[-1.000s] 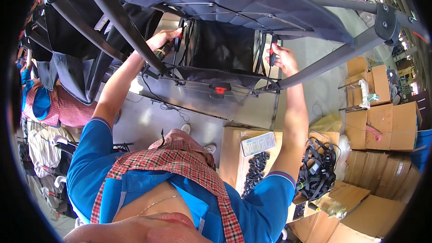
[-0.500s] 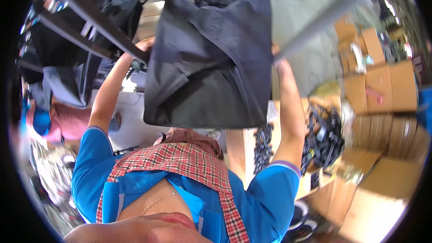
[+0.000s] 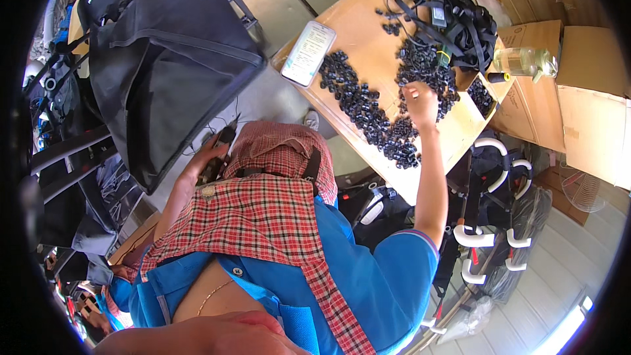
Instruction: The person uses a cordless drill to attach black plastic fasteners to a stroller frame, repeatedly picking fasteners from a table and securing them to the fabric and frame. The person also adjusts the stroller's position and handles the fabric while working.
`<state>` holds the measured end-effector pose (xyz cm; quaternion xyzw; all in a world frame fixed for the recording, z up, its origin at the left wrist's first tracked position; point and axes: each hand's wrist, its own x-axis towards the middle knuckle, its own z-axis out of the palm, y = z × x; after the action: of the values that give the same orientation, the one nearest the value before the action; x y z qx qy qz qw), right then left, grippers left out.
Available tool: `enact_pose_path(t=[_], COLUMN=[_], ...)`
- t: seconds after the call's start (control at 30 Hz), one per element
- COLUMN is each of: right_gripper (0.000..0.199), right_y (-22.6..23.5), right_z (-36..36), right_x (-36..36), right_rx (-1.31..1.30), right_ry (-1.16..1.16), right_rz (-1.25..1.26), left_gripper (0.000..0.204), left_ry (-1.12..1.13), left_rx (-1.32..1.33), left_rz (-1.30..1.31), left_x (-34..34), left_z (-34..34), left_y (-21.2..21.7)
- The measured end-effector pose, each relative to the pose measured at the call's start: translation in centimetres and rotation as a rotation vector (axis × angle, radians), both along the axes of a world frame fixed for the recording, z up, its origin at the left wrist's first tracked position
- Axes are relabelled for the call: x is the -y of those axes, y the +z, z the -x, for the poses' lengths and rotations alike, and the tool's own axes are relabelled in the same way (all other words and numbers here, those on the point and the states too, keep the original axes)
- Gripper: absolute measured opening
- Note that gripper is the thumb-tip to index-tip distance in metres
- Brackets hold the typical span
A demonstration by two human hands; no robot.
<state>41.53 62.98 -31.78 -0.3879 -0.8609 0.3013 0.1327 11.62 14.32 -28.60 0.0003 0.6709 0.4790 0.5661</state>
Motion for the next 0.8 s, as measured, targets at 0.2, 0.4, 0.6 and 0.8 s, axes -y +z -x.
enact_pose_path(t=[0.2, 0.4, 0.6, 0.8], right_gripper=[0.012, 0.004, 0.011, 0.017], right_y=[-2.6, -2.7, 0.6, 0.8], right_z=[-1.4, -0.8, 2.2, 5.8], right_x=[2.3, 1.9, 4.2, 8.4], right_rx=[0.051, -0.005, -0.453, -0.720], right_ry=[0.072, 0.154, 0.032, 0.143], right_rz=[-0.266, -0.402, 0.351, 1.197], left_gripper=[0.086, 0.092, 0.092, 0.101], left_ry=[-0.343, -0.449, -0.557, -0.580], left_rx=[0.026, 0.091, 0.047, 0.060], left_rz=[-0.029, -0.084, -0.209, -0.401], left_x=[-11.1, -14.3, -14.7, -15.5], left_z=[-2.1, -4.6, -6.0, -6.8], left_y=[6.9, 8.7, 7.9, 7.6])
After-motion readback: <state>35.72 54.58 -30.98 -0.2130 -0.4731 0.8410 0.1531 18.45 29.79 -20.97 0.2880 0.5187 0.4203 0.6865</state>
